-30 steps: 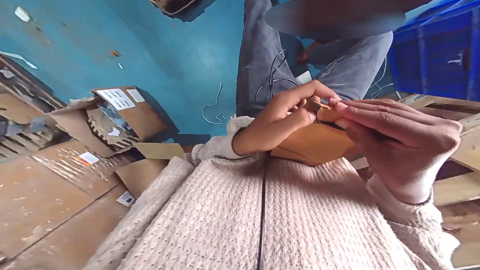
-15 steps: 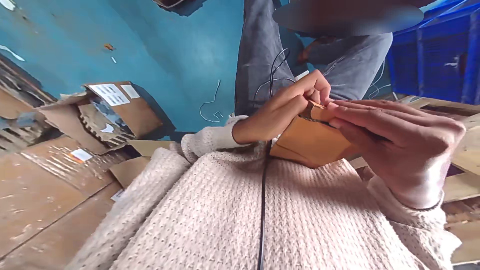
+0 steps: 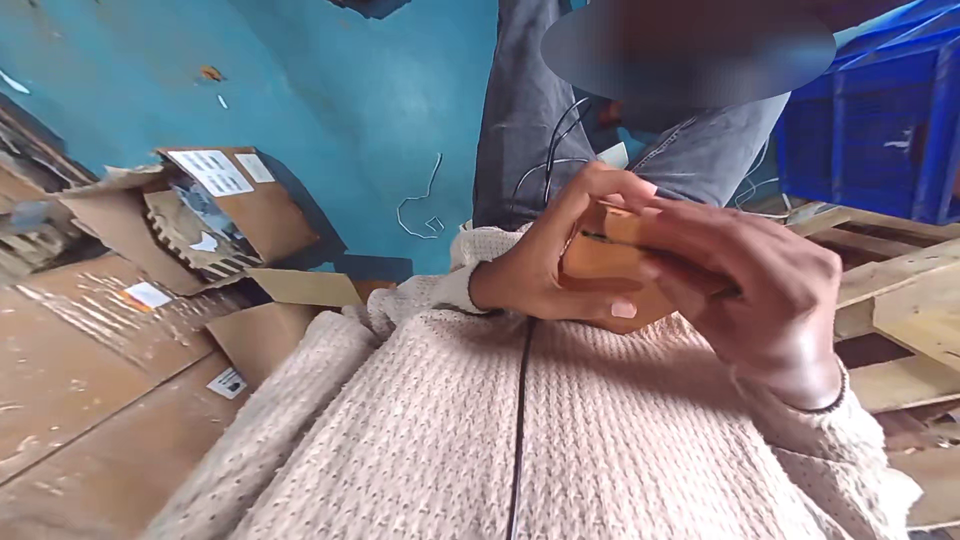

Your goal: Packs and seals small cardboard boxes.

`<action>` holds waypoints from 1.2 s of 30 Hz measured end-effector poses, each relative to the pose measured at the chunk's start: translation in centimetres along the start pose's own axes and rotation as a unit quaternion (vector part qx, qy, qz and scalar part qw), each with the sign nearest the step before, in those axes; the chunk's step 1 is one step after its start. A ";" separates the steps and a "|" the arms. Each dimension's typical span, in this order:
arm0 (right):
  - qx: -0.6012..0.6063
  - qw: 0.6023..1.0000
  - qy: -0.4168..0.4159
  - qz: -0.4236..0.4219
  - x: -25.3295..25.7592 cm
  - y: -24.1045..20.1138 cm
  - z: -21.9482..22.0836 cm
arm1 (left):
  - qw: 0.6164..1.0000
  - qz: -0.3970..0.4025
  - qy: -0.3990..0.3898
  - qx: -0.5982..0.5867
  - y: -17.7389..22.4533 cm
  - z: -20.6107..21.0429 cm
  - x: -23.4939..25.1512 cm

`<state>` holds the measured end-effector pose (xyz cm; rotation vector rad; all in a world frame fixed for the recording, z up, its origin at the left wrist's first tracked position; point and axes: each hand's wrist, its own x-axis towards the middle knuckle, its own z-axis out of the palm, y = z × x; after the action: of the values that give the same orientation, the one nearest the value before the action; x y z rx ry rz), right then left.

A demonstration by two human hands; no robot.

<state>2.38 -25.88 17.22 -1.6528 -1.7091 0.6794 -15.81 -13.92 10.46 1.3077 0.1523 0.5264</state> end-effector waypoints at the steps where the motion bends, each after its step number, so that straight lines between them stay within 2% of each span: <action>1: 0.024 0.999 0.016 0.021 -0.1 0.3 -0.2 | 1.000 -0.014 -0.009 -0.022 0.1 0.1 0.0; 7: 0.095 0.991 0.042 0.080 -0.6 1.3 -2.9 | 0.997 -0.059 -0.021 -0.051 1.1 0.0 1.5; 11: 0.064 0.994 0.049 0.075 -0.9 1.2 -3.3 | 0.995 -0.062 -0.029 -0.067 1.4 0.1 1.5; 20: 0.105 0.991 0.055 0.055 -0.7 1.2 -2.8 | 0.994 -0.102 0.012 -0.046 2.0 0.0 1.9; 27: -0.038 0.996 0.075 0.044 -0.4 0.3 -2.3 | 0.995 -0.102 -0.002 0.005 2.3 -0.1 1.8; 32: -0.064 0.994 0.091 -0.007 -0.3 0.1 -1.1 | 0.996 -0.083 -0.006 0.037 2.0 0.4 1.2; 36: -0.096 0.992 0.081 -0.008 -0.8 -0.6 -0.7 | 0.995 -0.091 0.017 0.044 2.0 2.0 0.6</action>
<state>2.56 -26.76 18.06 -1.7699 -1.7117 0.3694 -15.05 -15.07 13.05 1.3557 0.3221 0.3901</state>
